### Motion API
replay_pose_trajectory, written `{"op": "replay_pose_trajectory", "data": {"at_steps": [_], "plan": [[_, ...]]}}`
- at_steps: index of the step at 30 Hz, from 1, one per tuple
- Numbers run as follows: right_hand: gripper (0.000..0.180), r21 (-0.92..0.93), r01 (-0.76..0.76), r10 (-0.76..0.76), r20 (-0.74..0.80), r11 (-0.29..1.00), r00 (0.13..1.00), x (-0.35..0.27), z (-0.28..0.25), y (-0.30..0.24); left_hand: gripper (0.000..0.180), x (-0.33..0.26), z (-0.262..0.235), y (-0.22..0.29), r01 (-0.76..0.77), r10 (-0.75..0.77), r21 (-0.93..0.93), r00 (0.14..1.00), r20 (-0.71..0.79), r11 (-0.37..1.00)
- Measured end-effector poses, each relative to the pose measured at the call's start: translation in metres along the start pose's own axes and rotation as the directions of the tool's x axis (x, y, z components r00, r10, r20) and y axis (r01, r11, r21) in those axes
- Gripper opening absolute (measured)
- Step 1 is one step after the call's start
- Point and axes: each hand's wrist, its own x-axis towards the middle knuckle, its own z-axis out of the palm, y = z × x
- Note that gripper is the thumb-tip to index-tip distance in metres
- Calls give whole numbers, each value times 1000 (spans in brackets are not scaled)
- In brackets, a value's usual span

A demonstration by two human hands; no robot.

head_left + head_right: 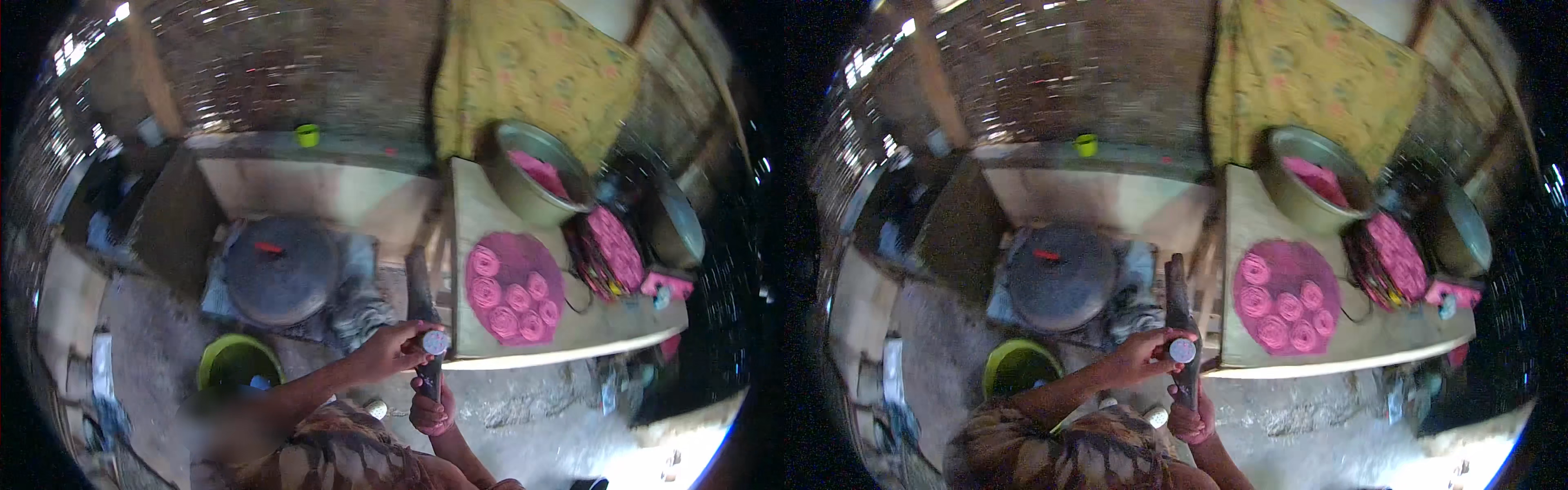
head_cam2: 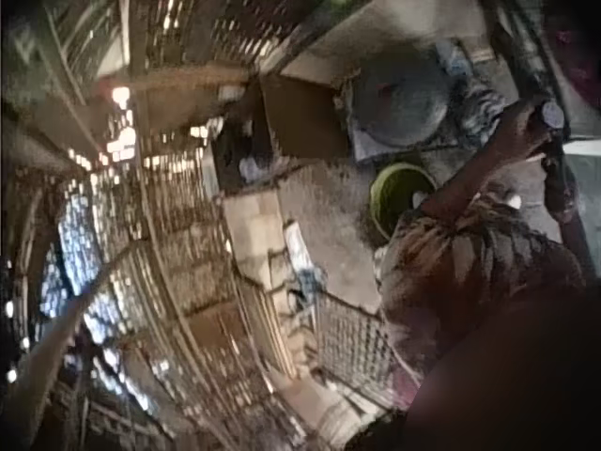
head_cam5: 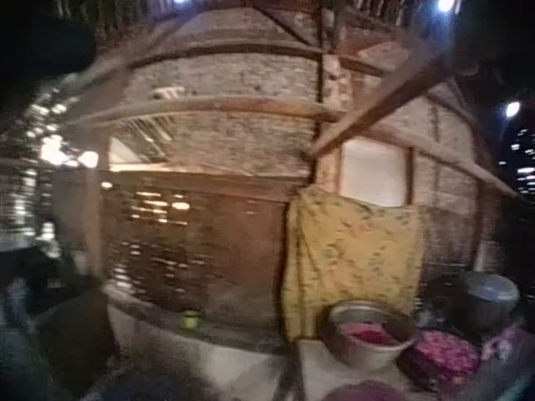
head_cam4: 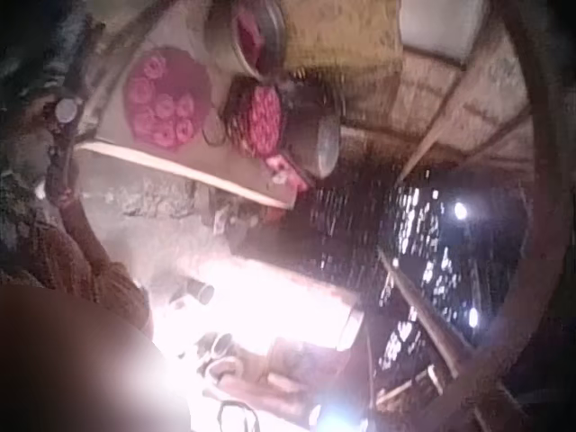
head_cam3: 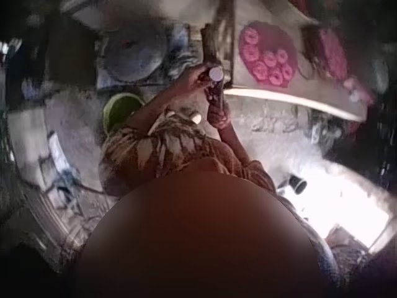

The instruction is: The person is piping pink dough onto a round mat by hand using a long-nosed metal tool. They regularly refill the tool with fresh dough from a bowl and press out spiral-shaped circles of dough onto the mat one by one.

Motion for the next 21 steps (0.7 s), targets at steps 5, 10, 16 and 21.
{"op": "replay_pose_trajectory", "data": {"at_steps": [5,10,16,21], "plan": [[66,-107,-143,126,-152,984,980,16,-20,3,61,-63,-19,-20,39,-30,-278,999,36,960],[64,-12,-392,379,-238,920,895,60,-43,16,64,-137,-55,-12,-19,8,-64,986,-164,998],[64,56,-601,594,-249,797,765,155,-70,57,60,-221,-110,-2,-233,139,-374,955,-261,898],[64,99,-717,706,-314,690,635,236,-80,88,68,-280,-177,12,-202,107,-239,928,-356,950]]}}
